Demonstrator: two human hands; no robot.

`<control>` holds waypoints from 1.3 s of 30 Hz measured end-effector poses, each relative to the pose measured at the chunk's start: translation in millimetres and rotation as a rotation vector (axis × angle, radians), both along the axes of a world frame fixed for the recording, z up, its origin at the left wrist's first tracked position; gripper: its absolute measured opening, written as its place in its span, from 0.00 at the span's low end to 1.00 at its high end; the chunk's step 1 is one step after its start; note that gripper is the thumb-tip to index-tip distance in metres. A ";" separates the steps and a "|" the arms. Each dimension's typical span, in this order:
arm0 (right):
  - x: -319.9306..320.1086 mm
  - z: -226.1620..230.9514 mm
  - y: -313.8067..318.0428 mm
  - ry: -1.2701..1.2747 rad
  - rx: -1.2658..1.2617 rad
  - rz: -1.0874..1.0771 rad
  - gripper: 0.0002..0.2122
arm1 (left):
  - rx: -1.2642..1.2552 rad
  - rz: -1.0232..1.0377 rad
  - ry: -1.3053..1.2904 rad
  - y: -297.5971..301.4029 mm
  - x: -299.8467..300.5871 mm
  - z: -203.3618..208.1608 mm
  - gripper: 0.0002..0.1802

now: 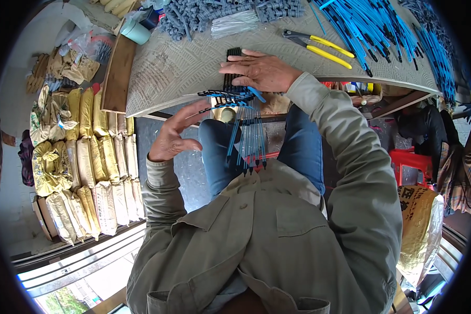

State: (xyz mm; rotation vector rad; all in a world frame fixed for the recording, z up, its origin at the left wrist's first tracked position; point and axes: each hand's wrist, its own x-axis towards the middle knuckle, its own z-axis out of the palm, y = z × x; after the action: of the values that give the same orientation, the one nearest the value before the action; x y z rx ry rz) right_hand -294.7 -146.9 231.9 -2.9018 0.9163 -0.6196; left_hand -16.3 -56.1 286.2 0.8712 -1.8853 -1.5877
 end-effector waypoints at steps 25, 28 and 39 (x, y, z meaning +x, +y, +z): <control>0.3 58.6 -119.5 -0.250 0.264 -0.214 0.11 | -1.148 -0.559 -0.690 -101.2 -53.6 -13.5 0.57; 9.9 54.7 -141.3 0.020 -0.007 -0.376 0.08 | -1.064 -0.527 -0.616 -97.6 -47.6 -10.9 0.57; 11.2 70.9 -147.3 -0.026 0.021 -0.457 0.06 | -1.120 -0.512 -0.606 -105.1 -50.0 -15.4 0.56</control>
State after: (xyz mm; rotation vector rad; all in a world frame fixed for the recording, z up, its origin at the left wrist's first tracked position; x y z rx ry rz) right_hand -283.5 -294.2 302.8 -2.6631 1.5879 -0.6576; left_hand -66.4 -161.2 270.8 0.3489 -3.0455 -0.2006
